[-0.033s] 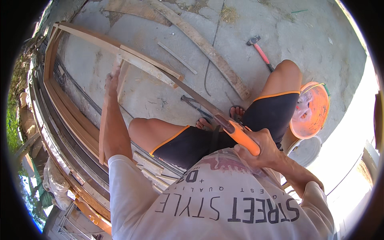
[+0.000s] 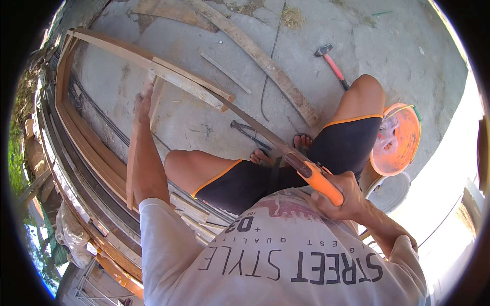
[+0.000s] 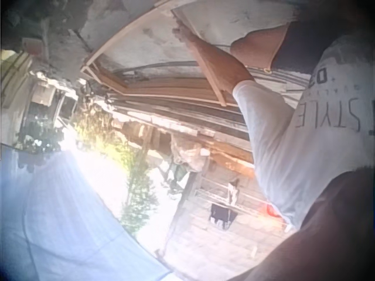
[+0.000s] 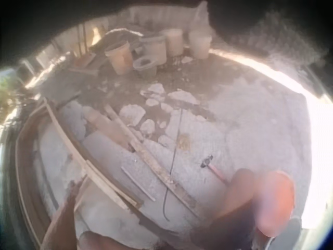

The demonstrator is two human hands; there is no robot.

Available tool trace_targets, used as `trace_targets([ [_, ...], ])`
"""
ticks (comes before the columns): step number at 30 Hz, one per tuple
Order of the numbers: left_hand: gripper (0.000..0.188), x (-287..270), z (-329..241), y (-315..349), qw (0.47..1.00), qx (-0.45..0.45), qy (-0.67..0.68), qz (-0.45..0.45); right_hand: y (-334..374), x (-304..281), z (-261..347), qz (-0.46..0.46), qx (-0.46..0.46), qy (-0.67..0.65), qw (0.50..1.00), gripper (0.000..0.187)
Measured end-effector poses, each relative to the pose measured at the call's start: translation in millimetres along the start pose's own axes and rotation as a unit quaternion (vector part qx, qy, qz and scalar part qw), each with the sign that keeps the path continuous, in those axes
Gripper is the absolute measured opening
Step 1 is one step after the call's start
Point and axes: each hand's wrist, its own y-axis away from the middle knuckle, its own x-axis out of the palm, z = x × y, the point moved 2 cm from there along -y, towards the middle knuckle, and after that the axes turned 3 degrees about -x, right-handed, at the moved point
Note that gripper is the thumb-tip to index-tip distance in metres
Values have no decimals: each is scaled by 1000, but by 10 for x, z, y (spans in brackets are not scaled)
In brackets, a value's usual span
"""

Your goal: The person sits on the floor and uses a hand saw to cut a wooden plank. They then use pliers to remove a nail from a small wooden block and a hammer to drive nails into the frame, joining the pieces together.

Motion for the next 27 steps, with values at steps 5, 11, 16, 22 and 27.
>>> trace_targets([
  [5,111,48,-211,26,1000,0,-15,-6,-416,69,-107,34,34,2,999,20],
  [11,113,-18,92,-134,1000,-8,-4,-24,-278,34,-68,58,36,-15,998,24],
  [16,114,72,-193,24,1000,5,-14,-10,253,-106,26,4,3,-9,1000,21],
  [22,111,213,-22,162,999,-7,-33,13,-384,125,26,21,23,-22,999,27],
  [27,109,83,-251,96,1000,-2,-18,-23,306,-105,84,1,44,-35,998,32],
])
